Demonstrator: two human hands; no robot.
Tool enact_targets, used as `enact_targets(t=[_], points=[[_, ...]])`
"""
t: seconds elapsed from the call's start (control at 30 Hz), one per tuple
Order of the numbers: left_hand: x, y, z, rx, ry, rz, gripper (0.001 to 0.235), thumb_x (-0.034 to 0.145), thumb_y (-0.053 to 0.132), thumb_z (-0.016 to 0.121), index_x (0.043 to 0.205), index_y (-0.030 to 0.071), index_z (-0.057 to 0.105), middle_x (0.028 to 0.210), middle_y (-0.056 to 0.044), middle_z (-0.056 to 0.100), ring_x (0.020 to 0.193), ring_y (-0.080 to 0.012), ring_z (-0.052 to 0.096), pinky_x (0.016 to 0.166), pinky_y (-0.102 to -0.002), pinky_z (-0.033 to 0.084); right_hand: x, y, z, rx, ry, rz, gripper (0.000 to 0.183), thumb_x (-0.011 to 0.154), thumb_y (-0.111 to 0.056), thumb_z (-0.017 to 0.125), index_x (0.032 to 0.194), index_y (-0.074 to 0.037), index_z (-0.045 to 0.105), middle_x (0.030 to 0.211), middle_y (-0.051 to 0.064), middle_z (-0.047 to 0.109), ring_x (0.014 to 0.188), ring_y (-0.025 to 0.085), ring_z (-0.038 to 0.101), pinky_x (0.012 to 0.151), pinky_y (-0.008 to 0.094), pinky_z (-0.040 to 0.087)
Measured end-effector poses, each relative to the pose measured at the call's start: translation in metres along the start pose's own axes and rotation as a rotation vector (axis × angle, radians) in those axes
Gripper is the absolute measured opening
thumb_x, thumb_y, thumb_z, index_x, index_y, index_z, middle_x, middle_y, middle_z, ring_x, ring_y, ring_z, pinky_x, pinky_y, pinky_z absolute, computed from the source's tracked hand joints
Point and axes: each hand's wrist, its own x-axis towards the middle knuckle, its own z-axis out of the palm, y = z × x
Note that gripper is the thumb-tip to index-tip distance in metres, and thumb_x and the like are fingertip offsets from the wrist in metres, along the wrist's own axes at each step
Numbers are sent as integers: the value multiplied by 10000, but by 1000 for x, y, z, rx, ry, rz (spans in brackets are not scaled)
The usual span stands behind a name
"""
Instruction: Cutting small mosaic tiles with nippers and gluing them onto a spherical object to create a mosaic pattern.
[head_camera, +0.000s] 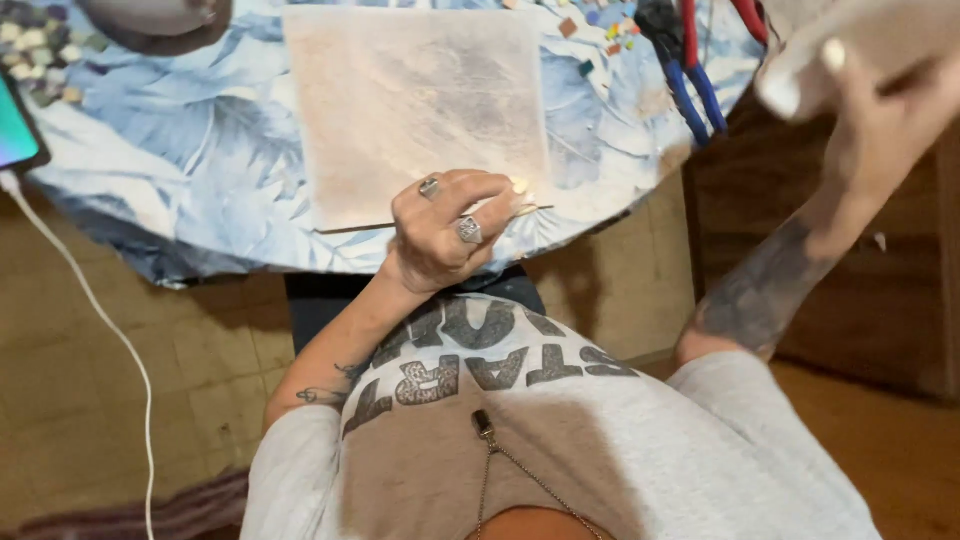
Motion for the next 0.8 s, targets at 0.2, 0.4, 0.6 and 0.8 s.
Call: enact_targets(t=[0.2,0.4,0.6,0.8], points=[[-13,-2,13,-5,-77,-52,172,849,49,498,1017,85,505,818,-101,582,613,-226,581,435,-286,406,-27,142,-45,-853,-307,534,389,749,-103,778,1017,46,538,931,221,518,799,330,506,652,441,453],[-1,1,13,125,-153,-186,71,811,53,538,877,78,543,786,-54,556,561,-181,543,381,-260,354,-23,142,-12,-799,-470,306,380,808,-142,775,1029,84,564,905,253,584,770,369,542,583,462,414],[-5,-27,19,302,-229,-448,62,853,74,513,808,61,554,754,-123,588,357,-99,393,275,-208,316,-15,41,89,-597,-195,-109,239,830,23,610,1032,132,540,1007,291,524,920,431,496,823,446,357],[-6,-42,-7,378,-181,-482,41,811,32,563,775,41,581,707,-74,577,601,-191,471,433,-277,349,-51,21,126,-190,-334,-125,91,853,-7,612,939,19,630,796,141,600,711,227,544,620,321,446]])
